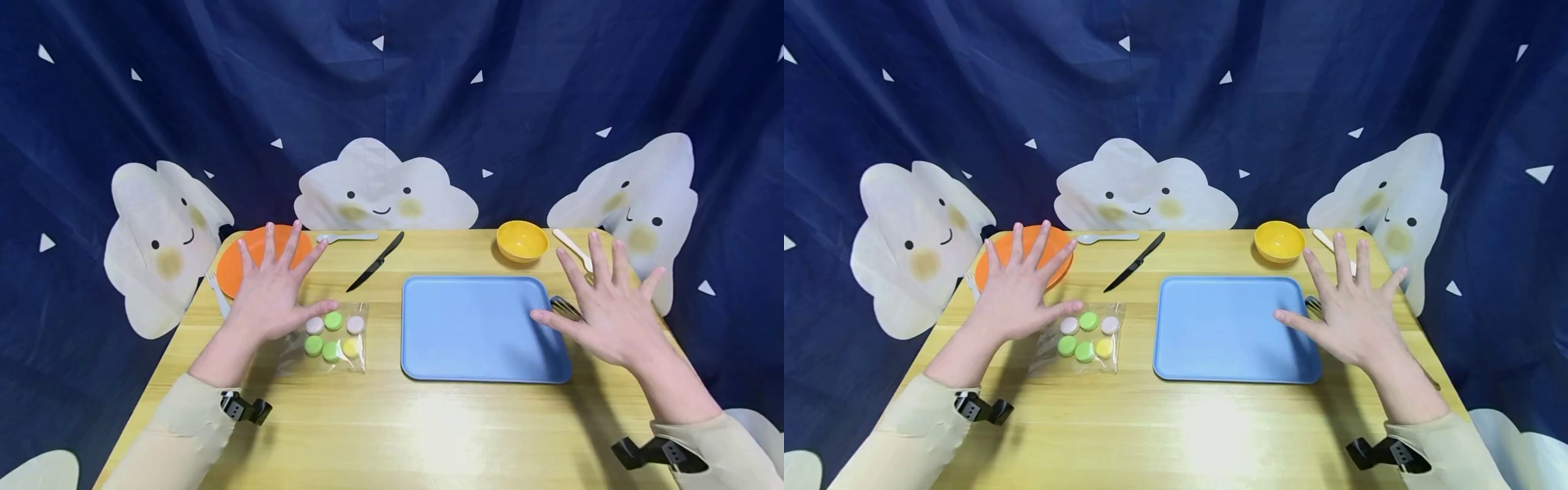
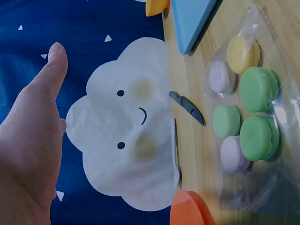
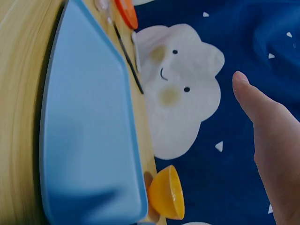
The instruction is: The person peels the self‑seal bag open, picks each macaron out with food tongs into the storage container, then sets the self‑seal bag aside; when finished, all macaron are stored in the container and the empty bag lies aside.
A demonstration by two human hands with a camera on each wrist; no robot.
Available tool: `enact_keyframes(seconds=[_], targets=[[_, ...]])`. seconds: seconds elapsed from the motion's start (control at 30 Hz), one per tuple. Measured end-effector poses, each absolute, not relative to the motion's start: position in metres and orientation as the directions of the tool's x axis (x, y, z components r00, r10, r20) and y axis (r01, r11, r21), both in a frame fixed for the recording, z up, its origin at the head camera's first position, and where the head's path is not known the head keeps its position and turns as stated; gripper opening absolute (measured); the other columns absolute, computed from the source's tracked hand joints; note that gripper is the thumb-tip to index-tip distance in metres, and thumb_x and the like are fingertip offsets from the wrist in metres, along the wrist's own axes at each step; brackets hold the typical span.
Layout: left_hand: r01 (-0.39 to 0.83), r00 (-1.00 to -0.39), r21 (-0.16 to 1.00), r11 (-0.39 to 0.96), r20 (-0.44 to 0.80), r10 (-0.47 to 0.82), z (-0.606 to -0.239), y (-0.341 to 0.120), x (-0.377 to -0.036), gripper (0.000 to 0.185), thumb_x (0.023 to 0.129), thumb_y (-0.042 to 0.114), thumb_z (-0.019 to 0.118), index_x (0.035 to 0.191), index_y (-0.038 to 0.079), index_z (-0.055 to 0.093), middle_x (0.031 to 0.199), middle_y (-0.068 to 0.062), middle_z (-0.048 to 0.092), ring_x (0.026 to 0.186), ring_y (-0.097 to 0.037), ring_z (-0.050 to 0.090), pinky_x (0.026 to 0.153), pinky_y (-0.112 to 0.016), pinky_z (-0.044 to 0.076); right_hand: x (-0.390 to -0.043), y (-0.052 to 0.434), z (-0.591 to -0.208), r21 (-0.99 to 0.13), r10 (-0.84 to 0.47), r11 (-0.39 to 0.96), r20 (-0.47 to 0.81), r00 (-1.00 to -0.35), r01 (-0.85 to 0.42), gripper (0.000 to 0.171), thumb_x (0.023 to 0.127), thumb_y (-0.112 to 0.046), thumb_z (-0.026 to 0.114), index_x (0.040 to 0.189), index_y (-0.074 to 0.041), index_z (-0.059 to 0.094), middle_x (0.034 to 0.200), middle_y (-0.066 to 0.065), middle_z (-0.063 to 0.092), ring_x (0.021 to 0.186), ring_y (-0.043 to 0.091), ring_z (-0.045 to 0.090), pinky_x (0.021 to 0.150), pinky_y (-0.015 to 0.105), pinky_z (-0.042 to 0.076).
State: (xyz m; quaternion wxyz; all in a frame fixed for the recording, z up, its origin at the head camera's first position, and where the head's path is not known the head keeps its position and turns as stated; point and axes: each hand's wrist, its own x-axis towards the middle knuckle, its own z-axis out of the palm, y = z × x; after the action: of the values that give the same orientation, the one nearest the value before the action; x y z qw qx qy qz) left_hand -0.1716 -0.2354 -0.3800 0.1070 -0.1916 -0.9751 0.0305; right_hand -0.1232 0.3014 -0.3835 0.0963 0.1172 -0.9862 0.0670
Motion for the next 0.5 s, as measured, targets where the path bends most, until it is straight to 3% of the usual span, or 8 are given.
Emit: enact_keyframes(seconds=[0.13, 0.3, 0.5], targets=[[0.390, -0.898, -0.090, 0.916, 0.184, 0.400, -0.377, -0.235, -0.169, 0.106, 0.085, 0.095, 0.043, 0.169, 0.043, 0.008, 0.177, -0.004, -0.007, 0.159, -0.045, -0.007, 0.111, -0.075, -0.023, -0.123, 0.289, -0.377, -0.105, -0.241, 0.958, 0.218, -0.946, -0.269, 0.117, 0.083, -0.080, 0.069, 0.170, -0.019, 0.021, 0.175, 0.017, -0.011, 0.157, 0.045, -0.015, 0.100, 0.089, -0.019], [0.460, -0.877, 0.015, 0.888, 0.161, 0.452, -0.373, -0.235, -0.163, 0.101, 0.088, 0.091, 0.046, 0.170, 0.043, 0.010, 0.176, -0.004, 0.014, 0.159, -0.038, 0.020, 0.117, -0.080, 0.001, -0.124, 0.271, -0.369, -0.154, -0.275, 0.936, 0.240, -0.931, -0.316, 0.109, 0.083, -0.077, 0.072, 0.163, -0.012, 0.038, 0.177, 0.015, -0.005, 0.159, 0.047, 0.000, 0.106, 0.089, -0.011], [0.524, -0.851, 0.173, 0.834, 0.158, 0.501, -0.375, -0.237, -0.155, 0.098, 0.091, 0.083, 0.057, 0.169, 0.035, 0.024, 0.169, 0.000, 0.035, 0.153, -0.026, 0.037, 0.122, -0.072, 0.016, -0.127, 0.246, -0.365, -0.350, -0.299, 0.852, 0.287, -0.910, -0.390, 0.088, 0.083, -0.062, 0.083, 0.151, -0.012, 0.056, 0.174, 0.016, 0.018, 0.153, 0.049, 0.025, 0.111, 0.081, 0.022]])
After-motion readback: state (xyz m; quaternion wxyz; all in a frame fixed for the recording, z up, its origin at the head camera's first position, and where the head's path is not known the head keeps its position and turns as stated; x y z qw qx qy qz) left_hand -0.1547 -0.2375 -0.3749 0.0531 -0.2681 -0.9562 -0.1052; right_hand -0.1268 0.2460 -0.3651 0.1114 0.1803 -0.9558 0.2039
